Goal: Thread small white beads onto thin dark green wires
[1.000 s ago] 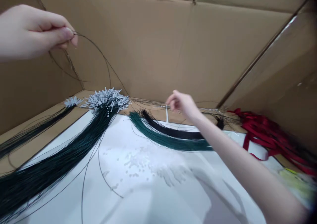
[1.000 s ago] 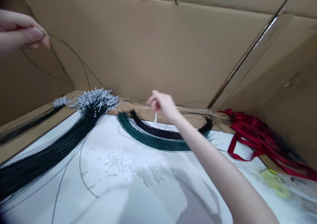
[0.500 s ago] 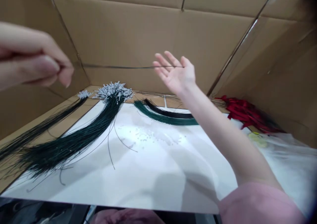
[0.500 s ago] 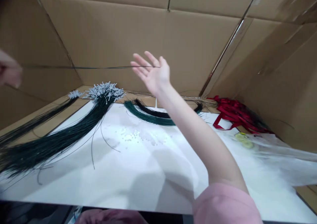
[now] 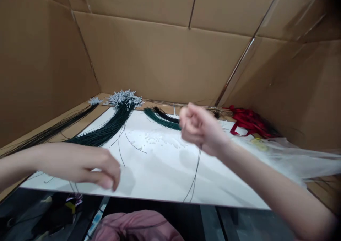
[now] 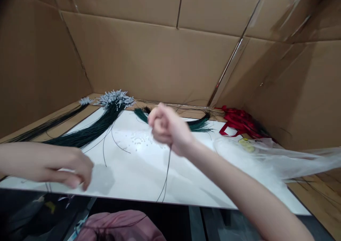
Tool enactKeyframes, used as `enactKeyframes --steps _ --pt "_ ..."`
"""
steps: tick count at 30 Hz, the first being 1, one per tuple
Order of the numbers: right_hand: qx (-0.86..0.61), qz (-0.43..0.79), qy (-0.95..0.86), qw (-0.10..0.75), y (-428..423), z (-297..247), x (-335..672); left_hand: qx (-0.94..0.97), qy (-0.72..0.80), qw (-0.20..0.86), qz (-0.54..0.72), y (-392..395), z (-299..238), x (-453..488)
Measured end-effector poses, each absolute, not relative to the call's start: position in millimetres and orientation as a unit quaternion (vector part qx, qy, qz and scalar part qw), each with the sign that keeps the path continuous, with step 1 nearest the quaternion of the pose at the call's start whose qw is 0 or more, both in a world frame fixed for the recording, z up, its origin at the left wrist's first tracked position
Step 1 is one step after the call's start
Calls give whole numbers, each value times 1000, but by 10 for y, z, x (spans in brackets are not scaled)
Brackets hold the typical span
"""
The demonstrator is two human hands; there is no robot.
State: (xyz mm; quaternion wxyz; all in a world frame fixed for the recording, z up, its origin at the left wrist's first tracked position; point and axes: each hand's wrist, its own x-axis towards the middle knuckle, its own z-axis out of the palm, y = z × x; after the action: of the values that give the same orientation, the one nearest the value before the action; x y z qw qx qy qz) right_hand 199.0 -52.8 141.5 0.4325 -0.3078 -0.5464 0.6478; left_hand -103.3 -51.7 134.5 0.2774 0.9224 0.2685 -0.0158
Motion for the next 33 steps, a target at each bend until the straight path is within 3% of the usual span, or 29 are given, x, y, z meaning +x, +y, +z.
enactKeyframes --steps 2,7,16,22,28,33 --pt "-280 705 -559 335 -718 1123 1840 897 272 346 -40 -447 1402 -762" --pt "-298 726 -581 217 -883 629 1753 843 269 440 151 -220 1209 -341" --pt "-337 683 -633 141 -856 268 1723 736 232 614 163 -116 836 142" --pt "-308 681 -654 121 -687 326 1925 711 229 642 175 -102 691 118" --pt "-394 504 -666 383 -451 565 2095 722 249 626 159 -138 563 52" --pt "-358 474 -668 448 -420 627 1972 741 247 612 121 -209 482 78"
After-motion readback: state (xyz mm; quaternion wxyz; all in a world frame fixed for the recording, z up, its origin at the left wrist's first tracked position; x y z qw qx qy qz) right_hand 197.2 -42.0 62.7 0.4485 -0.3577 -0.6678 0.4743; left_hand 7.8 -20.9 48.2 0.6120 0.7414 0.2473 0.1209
